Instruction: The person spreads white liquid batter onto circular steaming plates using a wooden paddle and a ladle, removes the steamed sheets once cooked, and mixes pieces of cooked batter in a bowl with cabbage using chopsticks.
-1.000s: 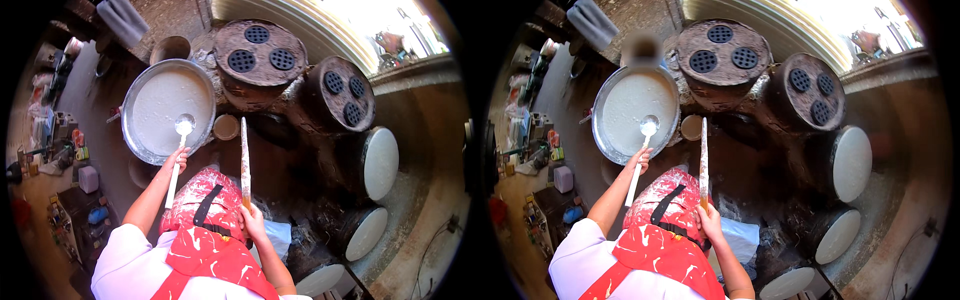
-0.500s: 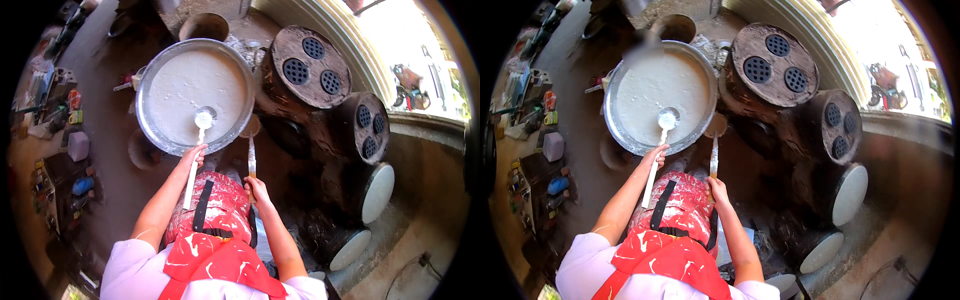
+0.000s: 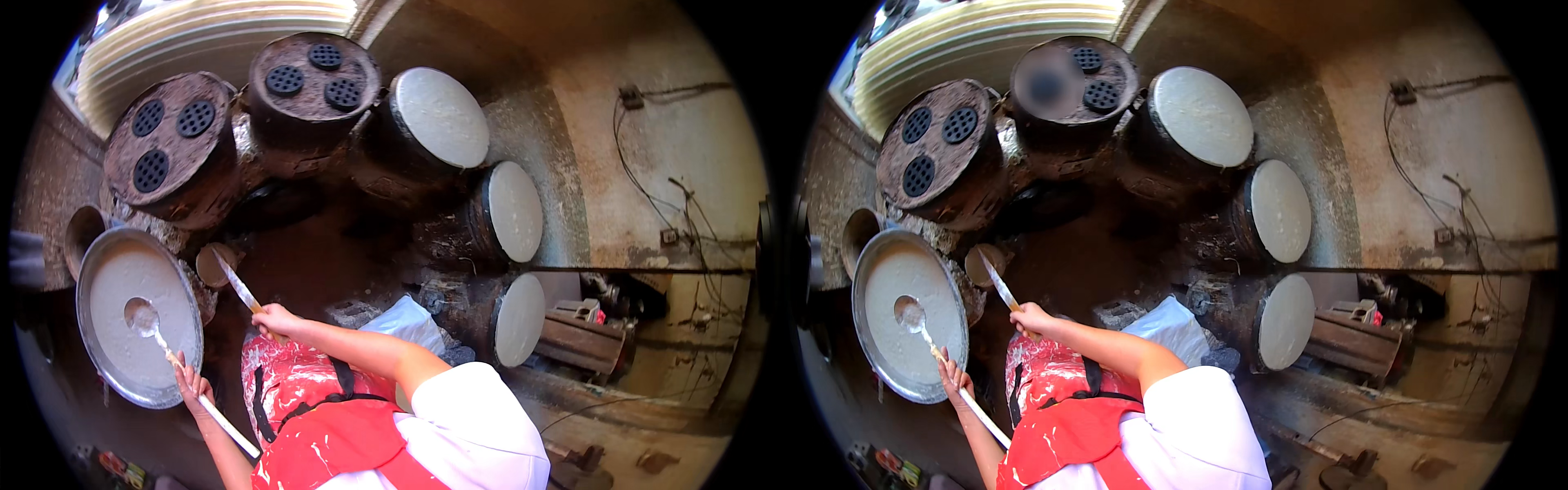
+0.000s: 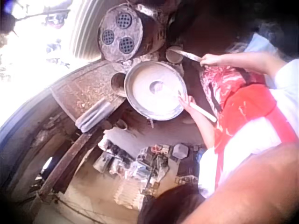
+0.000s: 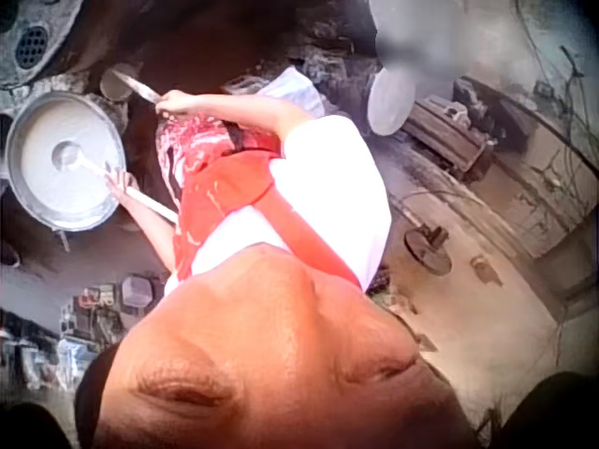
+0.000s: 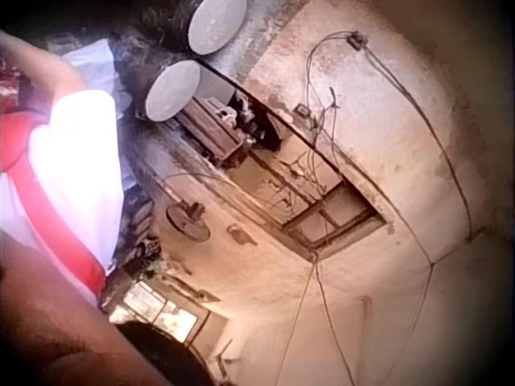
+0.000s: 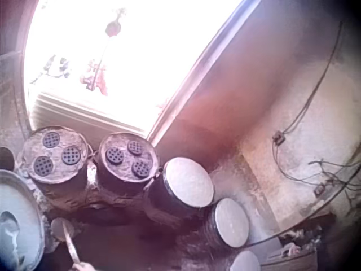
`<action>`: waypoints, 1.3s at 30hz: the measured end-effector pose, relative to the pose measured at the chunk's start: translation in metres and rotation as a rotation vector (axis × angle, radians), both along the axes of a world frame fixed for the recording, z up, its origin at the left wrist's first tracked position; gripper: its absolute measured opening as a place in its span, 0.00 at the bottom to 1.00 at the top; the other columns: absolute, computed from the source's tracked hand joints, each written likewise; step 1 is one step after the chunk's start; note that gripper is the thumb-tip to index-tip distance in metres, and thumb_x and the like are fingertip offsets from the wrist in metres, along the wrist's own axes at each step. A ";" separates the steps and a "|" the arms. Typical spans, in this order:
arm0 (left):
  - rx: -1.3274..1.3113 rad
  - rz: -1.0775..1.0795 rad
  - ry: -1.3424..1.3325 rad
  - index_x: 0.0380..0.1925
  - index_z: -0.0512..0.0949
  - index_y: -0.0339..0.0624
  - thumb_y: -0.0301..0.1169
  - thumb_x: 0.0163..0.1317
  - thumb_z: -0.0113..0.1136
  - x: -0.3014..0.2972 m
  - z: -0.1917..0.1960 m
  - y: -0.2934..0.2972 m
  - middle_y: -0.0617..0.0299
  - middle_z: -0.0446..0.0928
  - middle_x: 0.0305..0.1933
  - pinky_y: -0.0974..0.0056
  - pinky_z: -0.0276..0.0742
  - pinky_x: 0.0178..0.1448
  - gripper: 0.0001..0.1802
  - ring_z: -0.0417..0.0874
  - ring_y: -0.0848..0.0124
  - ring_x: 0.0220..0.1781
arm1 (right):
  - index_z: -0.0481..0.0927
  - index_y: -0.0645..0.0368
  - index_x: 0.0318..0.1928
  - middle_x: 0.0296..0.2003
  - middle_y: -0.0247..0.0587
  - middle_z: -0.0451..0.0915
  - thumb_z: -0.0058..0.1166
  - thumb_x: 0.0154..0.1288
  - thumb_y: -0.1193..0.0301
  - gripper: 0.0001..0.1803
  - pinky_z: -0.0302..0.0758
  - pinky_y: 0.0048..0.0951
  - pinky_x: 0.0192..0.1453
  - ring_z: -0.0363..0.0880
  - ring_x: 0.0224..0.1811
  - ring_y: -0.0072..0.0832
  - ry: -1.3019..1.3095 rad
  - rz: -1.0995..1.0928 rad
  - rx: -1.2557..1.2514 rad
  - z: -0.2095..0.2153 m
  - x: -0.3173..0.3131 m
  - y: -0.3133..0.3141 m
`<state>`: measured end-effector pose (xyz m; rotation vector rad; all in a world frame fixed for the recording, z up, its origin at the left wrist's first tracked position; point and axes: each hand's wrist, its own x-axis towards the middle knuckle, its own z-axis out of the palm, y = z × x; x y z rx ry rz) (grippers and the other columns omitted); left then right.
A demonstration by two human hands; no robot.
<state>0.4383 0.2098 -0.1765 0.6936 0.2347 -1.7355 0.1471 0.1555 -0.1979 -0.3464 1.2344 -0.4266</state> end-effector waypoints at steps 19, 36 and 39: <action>0.254 -0.032 0.060 0.53 0.65 0.36 0.40 0.67 0.45 -0.020 -0.078 -0.032 0.71 0.60 0.18 0.79 0.58 0.15 0.21 0.61 0.83 0.12 | 0.71 0.61 0.28 0.16 0.32 0.71 0.46 0.61 0.67 0.10 0.67 0.21 0.19 0.68 0.13 0.19 -0.021 -0.044 0.007 0.001 -0.058 0.042; 0.259 0.001 0.159 0.53 0.63 0.33 0.39 0.68 0.43 -0.004 -0.086 -0.019 0.71 0.60 0.18 0.77 0.59 0.16 0.21 0.62 0.83 0.13 | 0.71 0.61 0.30 0.17 0.31 0.70 0.48 0.61 0.64 0.12 0.67 0.20 0.17 0.68 0.12 0.18 0.006 -0.031 0.027 0.001 -0.049 0.049; 0.230 -0.009 0.168 0.54 0.63 0.33 0.39 0.68 0.42 -0.006 -0.084 -0.014 0.70 0.60 0.18 0.77 0.59 0.16 0.22 0.62 0.82 0.12 | 0.71 0.61 0.32 0.17 0.30 0.70 0.47 0.61 0.65 0.11 0.67 0.20 0.16 0.68 0.12 0.18 0.031 -0.031 0.008 0.001 -0.052 0.055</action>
